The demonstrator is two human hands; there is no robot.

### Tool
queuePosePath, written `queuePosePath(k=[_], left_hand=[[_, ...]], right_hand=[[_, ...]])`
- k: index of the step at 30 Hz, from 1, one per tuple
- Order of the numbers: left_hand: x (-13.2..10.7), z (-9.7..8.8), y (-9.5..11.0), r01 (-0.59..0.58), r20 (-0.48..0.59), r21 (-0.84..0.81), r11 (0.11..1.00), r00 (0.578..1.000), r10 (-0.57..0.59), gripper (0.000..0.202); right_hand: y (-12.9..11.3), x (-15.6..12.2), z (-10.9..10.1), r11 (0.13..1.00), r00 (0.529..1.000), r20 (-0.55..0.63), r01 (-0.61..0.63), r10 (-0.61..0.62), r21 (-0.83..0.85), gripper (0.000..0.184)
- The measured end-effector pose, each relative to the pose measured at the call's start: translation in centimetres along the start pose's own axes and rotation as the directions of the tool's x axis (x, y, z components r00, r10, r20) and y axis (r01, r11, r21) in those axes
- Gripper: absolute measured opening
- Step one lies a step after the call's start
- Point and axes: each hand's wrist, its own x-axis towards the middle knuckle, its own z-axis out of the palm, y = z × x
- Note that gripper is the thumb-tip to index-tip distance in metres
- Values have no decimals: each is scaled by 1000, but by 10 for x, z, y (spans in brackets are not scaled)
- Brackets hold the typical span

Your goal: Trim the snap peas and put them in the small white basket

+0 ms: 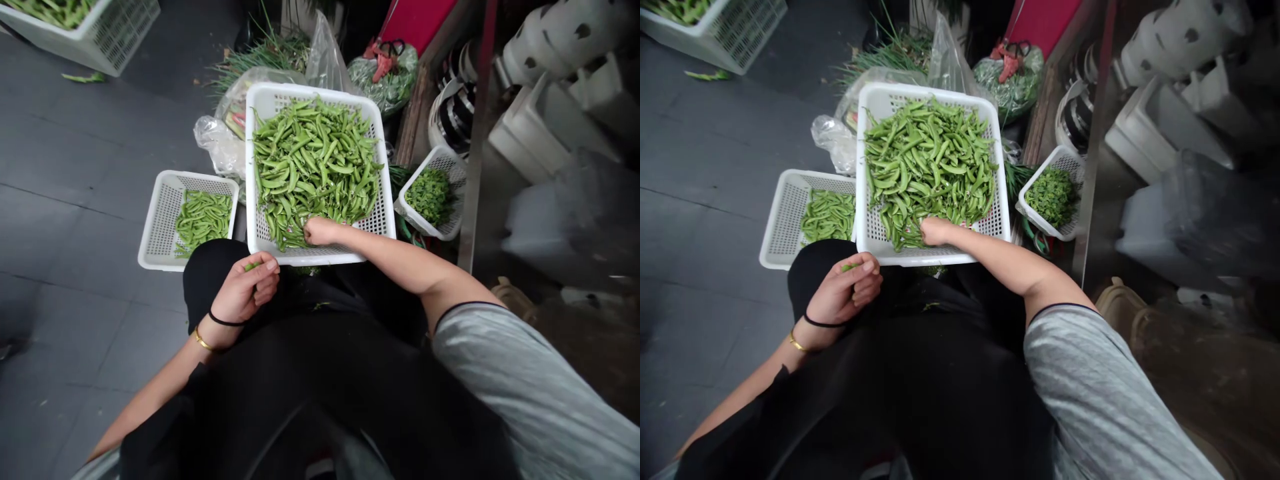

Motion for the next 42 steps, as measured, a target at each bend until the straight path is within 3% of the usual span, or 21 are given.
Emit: queuePosePath(k=[5, 11, 15, 19, 21, 23, 25, 27, 29, 31, 33, 36, 39, 42], left_hand=[[7, 4, -6, -27, 6, 55, 998, 1000, 27, 16], [2, 16, -7, -82, 19, 88, 993, 997, 81, 17], [-2, 16, -5, -113, -19, 108, 988, 993, 116, 16], [-3, 15, -8, -114, -64, 191, 975, 990, 128, 18], [-1, 18, -13, -110, -104, 282, 953, 984, 144, 23], [1, 22, -19, -116, -114, 375, 920, 979, 170, 32], [2, 27, -25, -136, -91, 435, 890, 977, 194, 34], [2, 29, -27, -133, -80, 438, 889, 979, 186, 29], [-1, 29, -27, -106, -92, 393, 914, 984, 153, 27], [-4, 28, -26, -73, -100, 347, 935, 988, 114, 28], [-8, 28, -26, -47, -99, 339, 940, 991, 85, 28], [-10, 32, -29, -14, -88, 346, 938, 995, 47, 29], [-11, 35, -33, 9, -50, 361, 932, 999, 10, 30], [-12, 34, -33, 30, -7, 359, 933, 1000, -30, 30]], right_hand=[[18, -14, 0, 998, 999, 9, 51, -51, 19, 26], [-1, -7, 5, 998, 999, -38, 34, -36, -48, 31], [0, -11, -8, 998, 994, -109, 25, -30, -50, 27], [13, -49, -29, 1000, 972, -234, -23, 24, 6, 22], [7, -78, -30, 993, 946, -323, 17, 23, 119, 20], [-12, -106, -20, 925, 903, -429, 184, -25, 334, 14], [-38, -128, -2, 843, 846, -529, 332, -67, 424, 12], [-60, -141, 18, 774, 787, -614, 425, -60, 468, 12], [-72, -148, 35, 671, 768, -641, 480, -9, 565, 15], [-74, -152, 44, 570, 779, -626, 498, 37, 654, 16], [-71, -156, 48, 543, 779, -626, 512, 32, 665, 15], [-70, -160, 47, 512, 796, -599, 554, -93, 657, 16], [-69, -161, 44, 384, 857, -461, 515, -231, 766, 19], [-56, -165, 41, 294, 902, -414, 432, -125, 852, 25]])
